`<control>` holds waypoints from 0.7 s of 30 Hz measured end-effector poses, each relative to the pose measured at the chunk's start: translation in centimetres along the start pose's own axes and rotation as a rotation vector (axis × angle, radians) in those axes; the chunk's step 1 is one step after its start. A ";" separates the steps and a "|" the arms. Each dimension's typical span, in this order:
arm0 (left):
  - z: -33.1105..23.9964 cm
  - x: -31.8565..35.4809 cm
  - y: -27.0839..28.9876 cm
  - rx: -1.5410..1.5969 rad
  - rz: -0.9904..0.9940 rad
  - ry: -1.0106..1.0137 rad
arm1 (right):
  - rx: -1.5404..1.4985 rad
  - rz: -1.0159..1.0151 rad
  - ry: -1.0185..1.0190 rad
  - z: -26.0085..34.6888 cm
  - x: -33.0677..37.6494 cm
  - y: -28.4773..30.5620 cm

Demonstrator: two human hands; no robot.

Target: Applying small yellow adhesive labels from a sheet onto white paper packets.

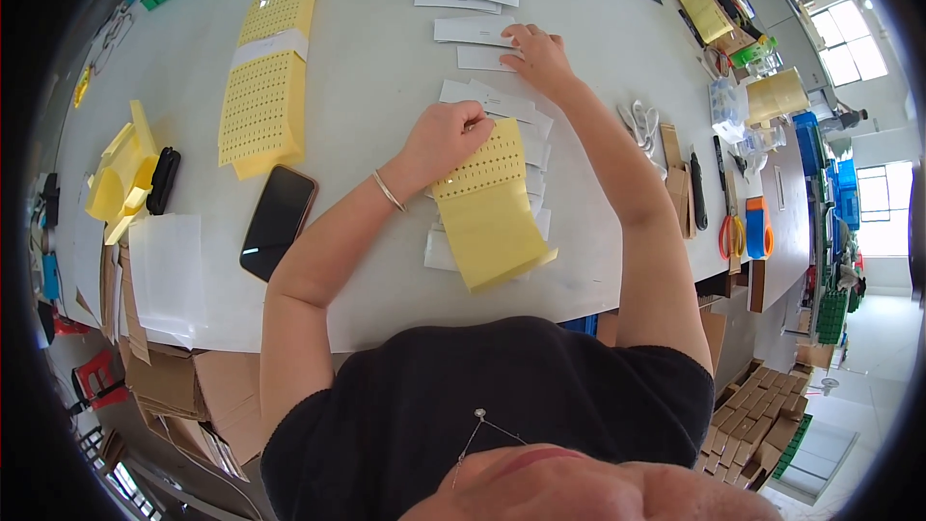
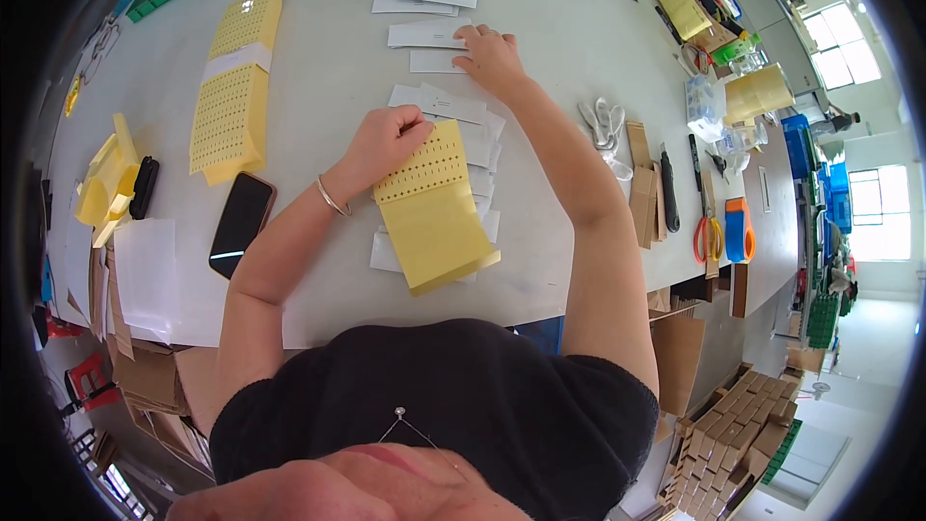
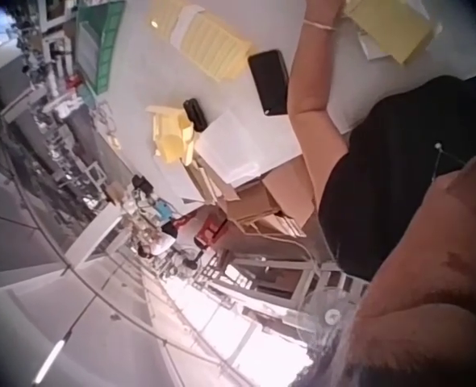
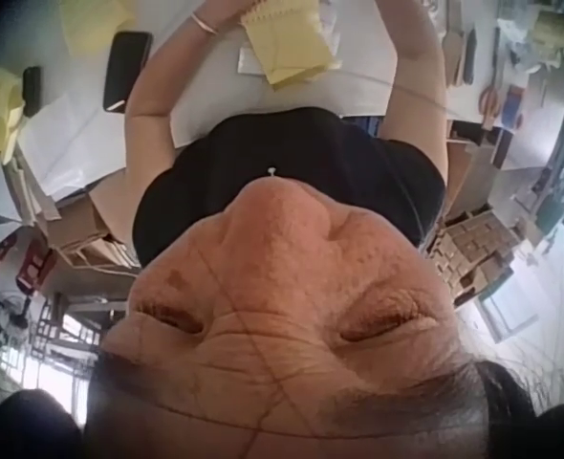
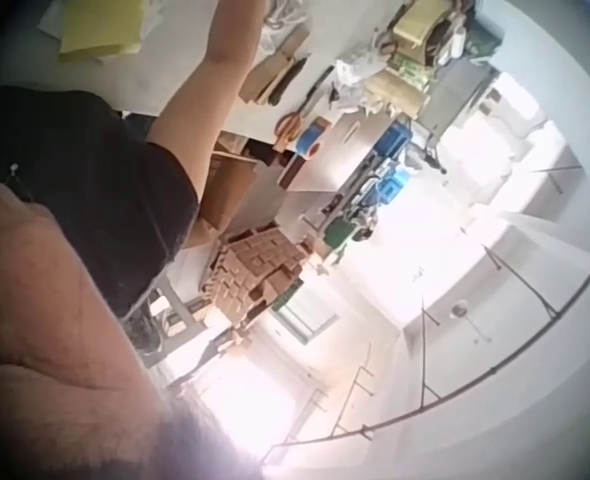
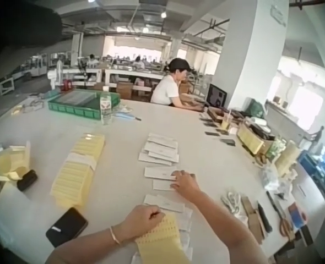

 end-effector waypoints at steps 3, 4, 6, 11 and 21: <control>-0.2 0.0 0.2 -0.013 0.004 -0.011 | -0.035 -0.058 -0.040 -0.4 1.2 0.9; -0.3 0.0 0.3 -0.035 0.013 -0.030 | -0.060 -0.047 0.001 -0.2 1.8 0.9; -0.6 0.0 0.3 -0.053 0.023 -0.050 | -0.081 -0.033 0.041 -0.3 2.3 1.2; -0.6 0.0 0.1 -0.056 0.034 -0.047 | 0.002 0.146 0.046 -0.3 1.9 1.4; -0.5 -0.4 0.7 -0.178 0.021 -0.048 | -0.584 0.233 0.046 3.7 5.3 3.9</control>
Point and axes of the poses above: each hand's wrist, its own x-axis away from the middle knuckle, its own y-axis out of the back of the hand, z = x × y, the point moved 8 cm from there along -x, towards the middle knuckle, and after that the axes turned 10 degrees about x, right-handed, at the moved point
